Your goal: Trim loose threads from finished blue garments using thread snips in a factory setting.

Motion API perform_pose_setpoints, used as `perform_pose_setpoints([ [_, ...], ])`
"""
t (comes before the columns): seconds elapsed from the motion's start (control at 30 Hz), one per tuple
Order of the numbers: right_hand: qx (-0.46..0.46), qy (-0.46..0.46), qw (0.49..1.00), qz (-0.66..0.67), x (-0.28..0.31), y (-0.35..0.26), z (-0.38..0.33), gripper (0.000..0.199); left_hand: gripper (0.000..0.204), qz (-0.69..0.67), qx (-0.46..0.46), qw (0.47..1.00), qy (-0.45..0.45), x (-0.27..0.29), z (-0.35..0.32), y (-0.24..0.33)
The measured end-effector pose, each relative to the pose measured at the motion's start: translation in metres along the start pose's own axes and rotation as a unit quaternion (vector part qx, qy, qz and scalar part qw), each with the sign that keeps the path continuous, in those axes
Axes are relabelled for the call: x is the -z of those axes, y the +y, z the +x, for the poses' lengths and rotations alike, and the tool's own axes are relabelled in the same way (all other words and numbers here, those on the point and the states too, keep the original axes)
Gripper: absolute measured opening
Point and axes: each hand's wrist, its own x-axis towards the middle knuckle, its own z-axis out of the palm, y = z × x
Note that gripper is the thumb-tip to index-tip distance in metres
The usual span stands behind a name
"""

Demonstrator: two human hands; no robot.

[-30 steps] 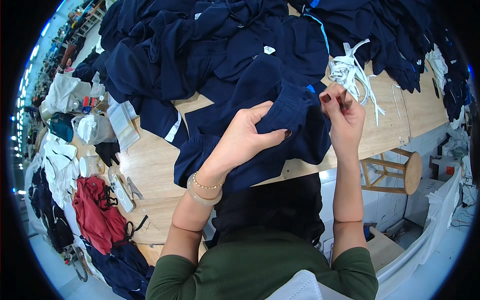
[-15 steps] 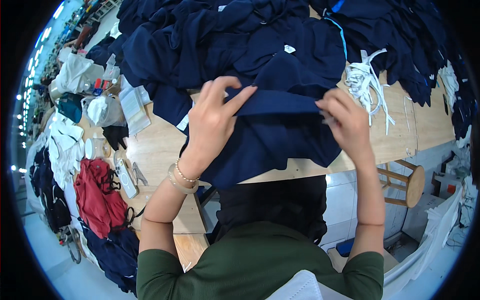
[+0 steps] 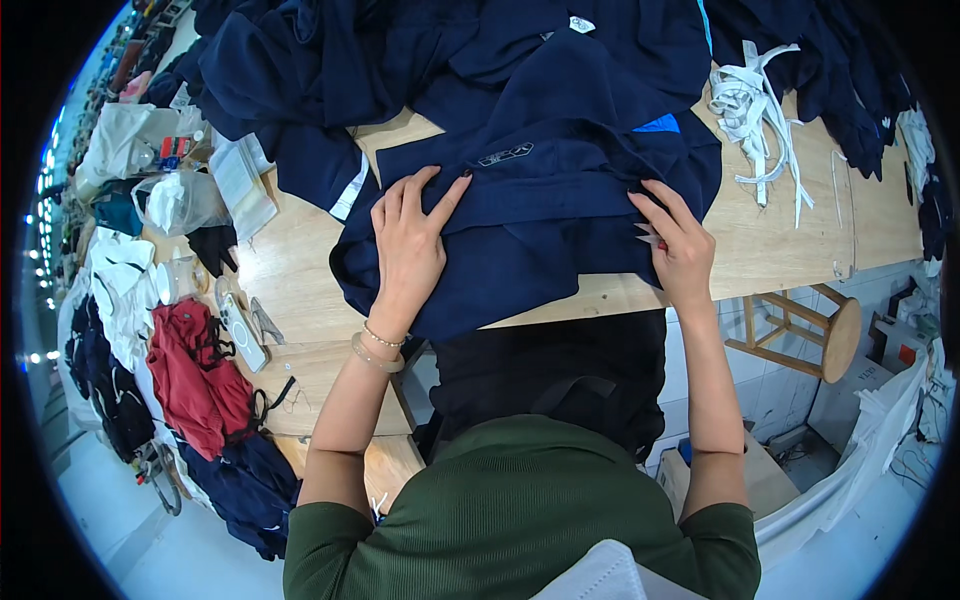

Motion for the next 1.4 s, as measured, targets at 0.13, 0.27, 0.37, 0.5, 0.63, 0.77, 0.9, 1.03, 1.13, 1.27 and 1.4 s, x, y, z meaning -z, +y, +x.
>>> perform_pose_setpoints([
  [0.13,-0.029,-0.017,0.999,0.031,0.004,-0.004,-0.002,0.046,0.057,-0.09,0.004,0.995,-0.04,0.028,0.006,0.004],
  [0.27,-0.198,0.083,0.944,0.252,0.026,-0.022,0.017,0.028,0.045,-0.363,0.13,0.923,-0.003,0.047,0.004,-0.033],
  [0.37,-0.159,0.085,0.977,0.11,0.031,-0.021,0.051,0.023,0.037,-0.258,0.304,0.917,0.006,0.042,0.002,-0.033],
  [0.5,-0.11,-0.086,0.989,-0.057,0.025,-0.027,0.078,0.027,0.038,-0.161,0.341,0.926,-0.008,0.029,0.007,-0.018],
  [0.63,-0.09,-0.082,0.989,-0.081,0.015,-0.011,0.075,0.011,0.032,-0.153,0.399,0.902,-0.06,0.022,-0.005,-0.04],
  [0.77,-0.181,-0.013,0.983,0.003,0.016,0.0,0.066,0.01,0.019,-0.292,0.437,0.851,-0.019,0.03,-0.01,-0.047],
  [0.9,-0.374,0.067,0.903,0.202,0.029,0.018,0.06,0.014,0.014,-0.628,0.475,0.601,0.138,0.036,-0.012,-0.057],
  [1.03,-0.411,0.207,0.79,0.405,0.04,0.032,0.058,0.015,0.018,-0.776,0.4,0.459,0.165,0.038,-0.011,-0.065],
  [1.13,-0.462,0.241,0.647,0.557,0.051,0.046,0.053,0.015,0.019,-0.812,0.359,0.414,0.2,0.043,-0.005,-0.066],
  [1.27,-0.46,0.198,0.53,0.685,0.054,0.049,0.047,0.019,0.016,-0.842,0.376,0.352,0.161,0.036,-0.012,-0.087],
  [1.4,-0.45,0.143,0.507,0.721,0.049,0.05,0.042,0.022,0.015,-0.832,0.426,0.337,0.116,0.033,-0.017,-0.095],
])
